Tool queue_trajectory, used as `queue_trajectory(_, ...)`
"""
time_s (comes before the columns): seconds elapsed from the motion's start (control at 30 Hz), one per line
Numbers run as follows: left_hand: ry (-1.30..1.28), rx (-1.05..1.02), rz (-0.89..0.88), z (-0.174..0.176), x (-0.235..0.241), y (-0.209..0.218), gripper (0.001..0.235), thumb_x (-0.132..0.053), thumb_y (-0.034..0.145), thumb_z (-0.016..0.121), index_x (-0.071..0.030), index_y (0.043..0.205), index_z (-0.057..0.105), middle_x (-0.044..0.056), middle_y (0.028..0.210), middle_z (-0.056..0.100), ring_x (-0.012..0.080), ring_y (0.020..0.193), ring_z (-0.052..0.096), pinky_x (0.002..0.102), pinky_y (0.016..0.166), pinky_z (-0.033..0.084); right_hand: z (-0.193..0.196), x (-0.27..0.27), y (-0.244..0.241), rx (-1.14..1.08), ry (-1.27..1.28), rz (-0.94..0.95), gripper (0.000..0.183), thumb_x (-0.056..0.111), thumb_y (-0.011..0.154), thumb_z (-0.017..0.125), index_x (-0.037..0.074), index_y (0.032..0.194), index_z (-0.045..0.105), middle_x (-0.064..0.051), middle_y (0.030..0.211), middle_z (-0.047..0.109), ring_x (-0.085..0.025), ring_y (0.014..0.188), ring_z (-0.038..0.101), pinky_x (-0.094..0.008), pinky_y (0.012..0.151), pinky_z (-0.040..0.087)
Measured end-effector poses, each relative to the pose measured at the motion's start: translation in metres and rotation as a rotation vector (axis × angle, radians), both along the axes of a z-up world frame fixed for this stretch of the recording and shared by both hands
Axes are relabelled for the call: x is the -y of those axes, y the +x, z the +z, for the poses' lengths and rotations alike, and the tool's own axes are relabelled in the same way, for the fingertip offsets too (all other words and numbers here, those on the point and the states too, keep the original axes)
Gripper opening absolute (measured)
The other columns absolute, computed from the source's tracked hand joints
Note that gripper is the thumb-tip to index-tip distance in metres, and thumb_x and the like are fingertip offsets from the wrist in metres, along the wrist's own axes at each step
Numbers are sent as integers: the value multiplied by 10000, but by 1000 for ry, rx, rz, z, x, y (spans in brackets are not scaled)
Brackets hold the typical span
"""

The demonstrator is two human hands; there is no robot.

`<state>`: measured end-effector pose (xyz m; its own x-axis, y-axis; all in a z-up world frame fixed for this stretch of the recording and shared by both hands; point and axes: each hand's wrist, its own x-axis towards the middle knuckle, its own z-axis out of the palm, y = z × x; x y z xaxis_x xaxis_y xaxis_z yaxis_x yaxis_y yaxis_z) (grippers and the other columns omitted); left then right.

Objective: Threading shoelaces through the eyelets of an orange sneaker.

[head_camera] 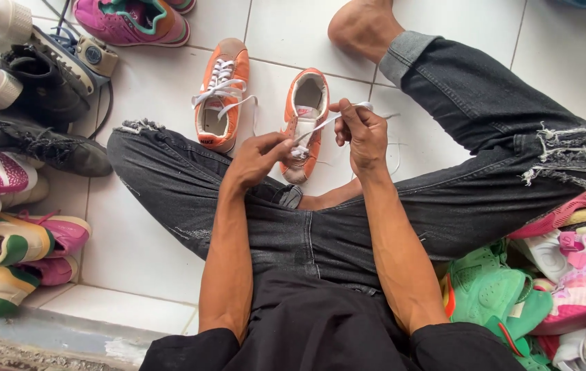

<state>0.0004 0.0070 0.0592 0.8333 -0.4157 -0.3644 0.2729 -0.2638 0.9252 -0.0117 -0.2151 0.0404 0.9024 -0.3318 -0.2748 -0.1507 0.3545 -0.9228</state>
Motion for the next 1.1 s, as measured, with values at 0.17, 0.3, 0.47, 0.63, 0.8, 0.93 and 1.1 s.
queue_trajectory(0.17, -106, 49, 79, -4, 5, 2, 274, -343, 983, 667, -152, 1137, 790, 110, 917, 773, 206, 924, 694, 414, 923, 534, -15, 8, 2, -8, 55, -39, 285, 301, 986, 713, 22, 973, 772, -74, 583, 568, -123, 489, 528, -255, 451, 489)
queue_trajectory(0.3, -77, 67, 207, -27, -7, 8, 277, -271, 997, 597, -152, 1165, 783, 124, 1095, 773, 264, 1098, 722, 374, 981, 541, -3, 33, 1, 118, 323, -170, 345, 469, 988, 636, 146, 975, 757, 45, 590, 522, -73, 518, 527, -222, 490, 477)
queue_trajectory(0.47, -7, 143, 135, -29, 2, 7, 261, -188, 943, 650, -183, 1164, 788, 91, 1108, 767, 259, 1018, 724, 370, 875, 558, -2, 39, -2, 187, 425, -126, 360, 488, 1009, 580, 166, 951, 731, 74, 593, 466, -66, 562, 502, -221, 541, 479)
queue_trajectory(0.63, 10, 133, -10, -32, 17, 1, 275, -157, 949, 693, -154, 1214, 767, 136, 1157, 744, 260, 872, 695, 368, 773, 541, -10, 39, 1, 149, 406, -93, 370, 489, 1003, 592, 147, 982, 730, 66, 599, 431, -77, 560, 497, -233, 549, 484)
queue_trajectory(0.8, -41, 128, -2, -51, 26, -1, 190, -277, 927, 762, -124, 1037, 792, 89, 842, 738, 161, 643, 568, 318, 565, 475, -11, 35, 3, 95, 397, -104, 332, 453, 988, 646, 129, 984, 719, 66, 612, 437, -90, 551, 503, -241, 535, 471)
queue_trajectory(0.93, -303, -24, 51, -30, 16, -1, 153, -197, 957, 730, -52, 1001, 752, 85, 777, 690, 95, 515, 568, 206, 407, 427, -13, 28, 4, 50, 347, -80, 298, 403, 996, 659, 113, 977, 724, 48, 625, 461, -101, 559, 521, -240, 531, 465)
queue_trajectory(1.1, -206, -29, 396, -43, -10, 4, 244, -244, 967, 725, -81, 788, 701, 14, 546, 481, 53, 386, 433, 184, 339, 337, -5, 19, 6, -7, 241, -86, 332, 388, 976, 704, 59, 977, 749, 31, 596, 492, -83, 517, 527, -233, 508, 486)
